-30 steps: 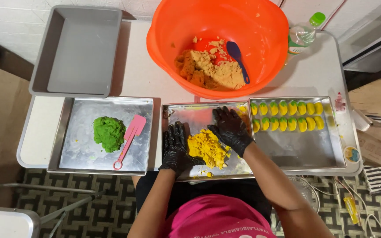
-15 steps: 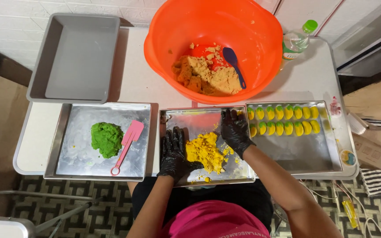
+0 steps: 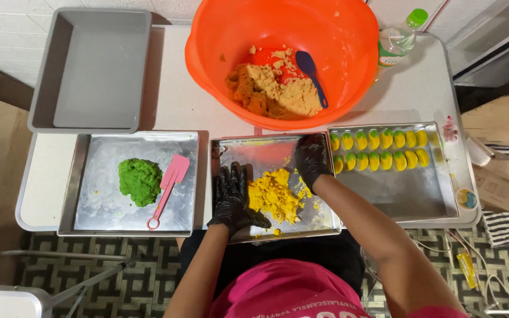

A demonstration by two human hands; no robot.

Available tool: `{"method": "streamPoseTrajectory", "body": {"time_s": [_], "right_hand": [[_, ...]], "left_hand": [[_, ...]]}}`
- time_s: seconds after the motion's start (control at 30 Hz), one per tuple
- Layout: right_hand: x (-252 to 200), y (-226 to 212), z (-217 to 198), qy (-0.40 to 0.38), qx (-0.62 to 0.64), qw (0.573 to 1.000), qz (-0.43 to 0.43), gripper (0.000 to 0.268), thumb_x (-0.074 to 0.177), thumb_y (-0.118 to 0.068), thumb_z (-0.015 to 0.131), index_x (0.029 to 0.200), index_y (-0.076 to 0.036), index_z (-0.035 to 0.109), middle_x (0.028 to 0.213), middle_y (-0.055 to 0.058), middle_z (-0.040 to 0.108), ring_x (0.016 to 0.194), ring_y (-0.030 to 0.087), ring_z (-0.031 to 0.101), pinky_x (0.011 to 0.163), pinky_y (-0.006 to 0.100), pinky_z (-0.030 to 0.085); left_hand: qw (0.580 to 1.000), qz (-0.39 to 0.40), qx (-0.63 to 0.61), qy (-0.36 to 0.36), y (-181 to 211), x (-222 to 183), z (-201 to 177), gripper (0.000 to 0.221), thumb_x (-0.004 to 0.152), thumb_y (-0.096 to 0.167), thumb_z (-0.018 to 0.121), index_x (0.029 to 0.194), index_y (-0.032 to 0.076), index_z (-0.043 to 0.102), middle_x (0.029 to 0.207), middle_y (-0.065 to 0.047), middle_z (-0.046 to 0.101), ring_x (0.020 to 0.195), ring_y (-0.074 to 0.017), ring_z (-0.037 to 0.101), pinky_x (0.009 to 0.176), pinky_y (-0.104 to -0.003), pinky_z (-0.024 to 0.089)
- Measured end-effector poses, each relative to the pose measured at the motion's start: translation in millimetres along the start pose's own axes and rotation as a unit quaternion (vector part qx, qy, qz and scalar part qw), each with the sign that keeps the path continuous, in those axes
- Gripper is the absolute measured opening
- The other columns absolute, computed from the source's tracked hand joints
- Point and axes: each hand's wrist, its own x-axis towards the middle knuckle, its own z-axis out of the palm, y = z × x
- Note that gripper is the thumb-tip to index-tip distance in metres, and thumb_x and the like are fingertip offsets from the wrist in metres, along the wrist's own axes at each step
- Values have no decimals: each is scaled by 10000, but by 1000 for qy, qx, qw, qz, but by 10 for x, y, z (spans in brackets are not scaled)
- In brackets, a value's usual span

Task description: Shaping small portions of yellow dough into uniform units and placing them on a metal tray.

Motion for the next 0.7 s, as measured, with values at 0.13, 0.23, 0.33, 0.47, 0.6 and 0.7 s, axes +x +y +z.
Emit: {"method": "streamPoseTrajectory", "body": {"time_s": [0.13, 0.23, 0.33, 0.47, 0.6, 0.7], "right_hand": [[-104, 101, 242, 130, -61, 989, -46, 628, 827, -143, 738, 1297, 217, 527, 1152, 420, 594, 1066, 577, 595, 1012, 764, 341], [-301, 102, -14, 253, -89, 962, -57, 334, 878, 32, 626, 1154, 220, 603, 979, 428, 574, 821, 545, 597, 858, 703, 451], [-538, 48, -257, 343, -257, 903, -24, 238, 806, 116, 676, 1042, 138, 691, 870, 319, 639, 657, 370, 628, 640, 471, 537], [-597, -198, 461, 377, -137, 914, 65, 316, 846, -22, 575, 1103, 113, 701, 1044, 442, 597, 793, 496, 621, 523, 477, 477], [-879, -276, 457, 350, -101, 928, 73, 370, 828, -46, 548, 1132, 99, 703, 1022, 465, 611, 758, 517, 652, 486, 446, 472], [-1095, -285, 192, 297, -100, 947, 67, 356, 806, -96, 566, 1076, 78, 718, 885, 418, 633, 644, 435, 653, 444, 384, 452]], "left_hand": [[999, -7, -25, -40, 19, 33, -59, 1491, 649, 678, 823, 1633, 77, -122, 1698, -201, -151, 1535, -474, -137, 1251, -592, -39], [998, -15, -32, -53, 57, -5, -151, 1481, 658, 630, 842, 1633, 82, -129, 1699, -188, -161, 1538, -469, -144, 1250, -587, -35], [997, -17, -51, -58, 92, -29, -254, 1497, 654, 618, 856, 1629, 87, -149, 1695, -174, -190, 1539, -464, -151, 1253, -588, -29], [998, -39, -22, -54, 80, 44, -99, 1479, 660, 592, 859, 1636, 98, -137, 1707, -167, -154, 1548, -436, -148, 1260, -558, -42], [997, -44, -21, -55, 55, 140, 32, 1518, 628, 594, 876, 1631, 105, -153, 1704, -159, -178, 1545, -440, -151, 1260, -569, -46], [996, -52, 4, -66, 64, 79, 8, 1481, 660, 617, 845, 1631, 112, -152, 1702, -159, -177, 1540, -443, -152, 1255, -577, -54]]}}
